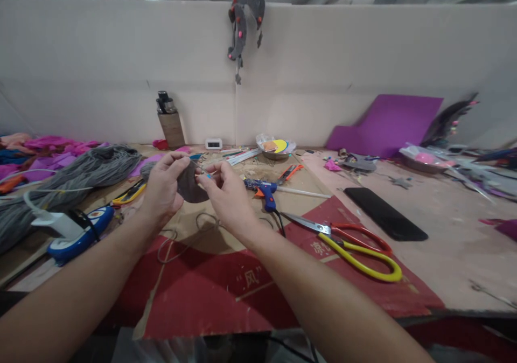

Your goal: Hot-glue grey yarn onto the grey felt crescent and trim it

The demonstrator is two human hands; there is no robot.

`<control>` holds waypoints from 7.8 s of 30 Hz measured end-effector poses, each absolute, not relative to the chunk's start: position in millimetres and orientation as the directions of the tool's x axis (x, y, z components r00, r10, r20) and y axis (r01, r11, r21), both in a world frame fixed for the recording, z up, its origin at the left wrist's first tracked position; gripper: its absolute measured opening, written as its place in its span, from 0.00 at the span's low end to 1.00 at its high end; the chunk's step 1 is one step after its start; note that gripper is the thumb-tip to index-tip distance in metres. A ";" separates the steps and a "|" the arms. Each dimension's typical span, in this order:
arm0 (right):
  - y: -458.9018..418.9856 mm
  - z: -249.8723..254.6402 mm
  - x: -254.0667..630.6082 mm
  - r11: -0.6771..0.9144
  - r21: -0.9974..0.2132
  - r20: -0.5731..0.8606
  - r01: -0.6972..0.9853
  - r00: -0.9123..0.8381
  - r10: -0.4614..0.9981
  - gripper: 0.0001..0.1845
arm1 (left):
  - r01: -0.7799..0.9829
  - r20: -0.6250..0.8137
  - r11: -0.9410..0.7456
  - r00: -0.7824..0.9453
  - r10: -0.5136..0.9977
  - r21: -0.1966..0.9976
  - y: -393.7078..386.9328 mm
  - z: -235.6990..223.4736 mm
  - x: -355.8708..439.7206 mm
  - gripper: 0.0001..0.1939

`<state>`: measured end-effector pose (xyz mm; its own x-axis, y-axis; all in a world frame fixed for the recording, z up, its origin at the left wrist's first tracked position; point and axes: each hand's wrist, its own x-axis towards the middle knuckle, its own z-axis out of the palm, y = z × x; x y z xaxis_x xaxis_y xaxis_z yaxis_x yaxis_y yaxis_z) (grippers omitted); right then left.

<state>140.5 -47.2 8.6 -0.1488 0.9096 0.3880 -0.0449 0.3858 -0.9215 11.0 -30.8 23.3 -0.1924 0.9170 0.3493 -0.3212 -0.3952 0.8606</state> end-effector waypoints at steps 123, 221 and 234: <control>-48.2 9.8 157.2 0.637 -0.736 0.652 0.228 -0.014 0.758 0.07 | 0.123 0.487 -0.490 0.057 0.872 0.863 -36.2 5.1 22.7 0.12; -30.8 -2.3 192.7 0.221 -0.596 0.348 0.772 0.000 0.938 0.22 | -0.659 -0.205 -0.055 -0.311 0.928 0.750 21.9 12.7 -36.3 0.06; 2.9 -35.3 223.2 -0.189 -0.485 -0.013 0.854 0.209 0.978 0.19 | -0.649 -0.162 -0.046 -0.257 0.953 0.760 21.2 17.2 -34.7 0.08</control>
